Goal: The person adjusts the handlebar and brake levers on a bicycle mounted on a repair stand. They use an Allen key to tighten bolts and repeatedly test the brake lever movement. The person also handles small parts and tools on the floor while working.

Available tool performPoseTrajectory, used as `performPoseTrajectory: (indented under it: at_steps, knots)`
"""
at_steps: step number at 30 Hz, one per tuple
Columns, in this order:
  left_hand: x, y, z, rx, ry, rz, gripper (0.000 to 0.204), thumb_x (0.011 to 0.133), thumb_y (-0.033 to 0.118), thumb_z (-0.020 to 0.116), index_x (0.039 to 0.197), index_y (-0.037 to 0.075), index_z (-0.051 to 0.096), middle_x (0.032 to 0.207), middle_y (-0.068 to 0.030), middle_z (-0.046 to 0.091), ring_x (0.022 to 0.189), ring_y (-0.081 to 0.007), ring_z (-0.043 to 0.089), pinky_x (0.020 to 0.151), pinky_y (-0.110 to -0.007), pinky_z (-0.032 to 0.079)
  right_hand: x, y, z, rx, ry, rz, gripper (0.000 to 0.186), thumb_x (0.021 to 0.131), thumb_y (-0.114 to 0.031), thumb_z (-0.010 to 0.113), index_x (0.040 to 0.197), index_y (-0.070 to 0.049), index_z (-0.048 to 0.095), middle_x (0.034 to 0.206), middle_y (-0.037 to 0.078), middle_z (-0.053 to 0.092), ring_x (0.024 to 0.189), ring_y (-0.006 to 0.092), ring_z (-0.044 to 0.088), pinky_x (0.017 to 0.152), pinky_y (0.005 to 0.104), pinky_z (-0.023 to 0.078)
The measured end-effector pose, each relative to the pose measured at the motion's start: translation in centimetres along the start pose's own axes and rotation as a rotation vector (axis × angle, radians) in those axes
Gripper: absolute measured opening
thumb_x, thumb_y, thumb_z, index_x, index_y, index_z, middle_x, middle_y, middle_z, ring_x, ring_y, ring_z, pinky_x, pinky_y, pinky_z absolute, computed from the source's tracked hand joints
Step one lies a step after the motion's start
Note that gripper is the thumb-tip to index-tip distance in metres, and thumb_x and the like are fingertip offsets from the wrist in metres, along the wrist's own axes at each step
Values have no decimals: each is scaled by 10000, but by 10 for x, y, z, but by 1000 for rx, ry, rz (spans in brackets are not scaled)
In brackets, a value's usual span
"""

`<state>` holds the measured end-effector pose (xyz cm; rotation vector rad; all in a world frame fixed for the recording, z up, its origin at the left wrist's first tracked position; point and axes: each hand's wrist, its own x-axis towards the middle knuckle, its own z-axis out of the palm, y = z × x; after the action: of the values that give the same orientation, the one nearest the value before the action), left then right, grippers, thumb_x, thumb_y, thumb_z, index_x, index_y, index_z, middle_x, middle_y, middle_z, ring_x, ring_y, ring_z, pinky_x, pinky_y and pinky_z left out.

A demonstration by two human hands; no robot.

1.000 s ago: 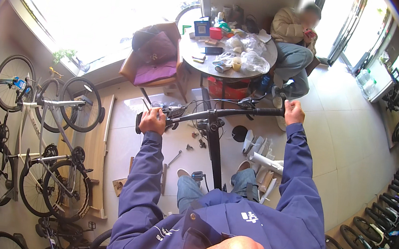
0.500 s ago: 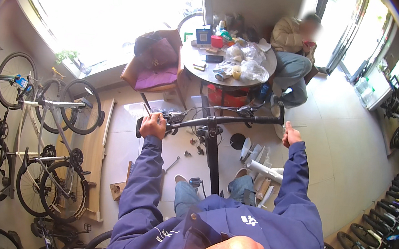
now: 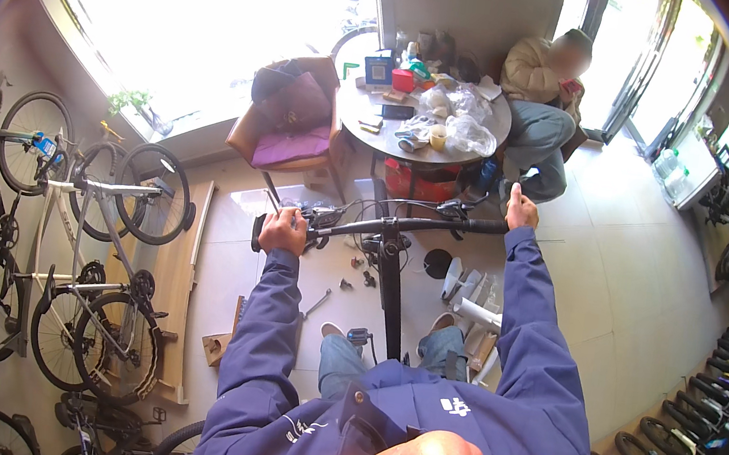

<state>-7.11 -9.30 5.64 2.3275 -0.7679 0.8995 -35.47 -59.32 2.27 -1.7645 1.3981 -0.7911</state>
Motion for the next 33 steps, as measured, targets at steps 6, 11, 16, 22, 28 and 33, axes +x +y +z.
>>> performPoseTrajectory:
  at_steps: [6,11,16,22,28,33]
  knots:
    - [-2,0,-2,2,-12,-3,119,924,236,718,924,140,789,942,-71,782,884,-332,729,821,-442,583,3,-7,2,-62,100,-142,639,1055,-581,463,964,-49,806,984,240,773,984,456,727,889,508,545]
    - [-1,1,-2,-20,20,27,124,927,233,711,929,132,783,958,-73,780,888,-333,726,831,-439,582,3,0,-4,62,-20,-74,650,1063,-618,466,916,-57,759,918,229,767,954,453,730,865,513,549]
    - [-2,0,-1,-16,-7,19,116,921,228,717,928,129,777,961,-68,779,892,-322,728,835,-436,582,-11,14,-74,-367,-219,-555,686,1032,-721,527,1035,-56,697,872,206,741,878,430,724,779,510,551]
    - [-2,1,-2,14,-14,11,99,902,212,734,934,129,777,951,-62,783,892,-312,737,871,-421,583,-11,55,-152,-652,-327,-990,539,1053,-596,562,943,-76,653,850,161,691,841,417,678,764,531,507]
    - [-2,1,-1,27,7,27,86,902,205,731,921,132,774,945,-57,786,891,-299,744,865,-417,587,-12,98,-125,-630,-153,-867,580,1039,-613,575,825,-74,568,855,198,671,832,433,667,746,526,504]
    - [-1,4,2,27,21,29,88,904,215,732,916,139,774,940,-54,785,883,-303,743,865,-413,591,-83,145,-47,-231,124,-359,681,1064,-687,506,821,-54,569,740,247,624,726,456,649,672,549,488]
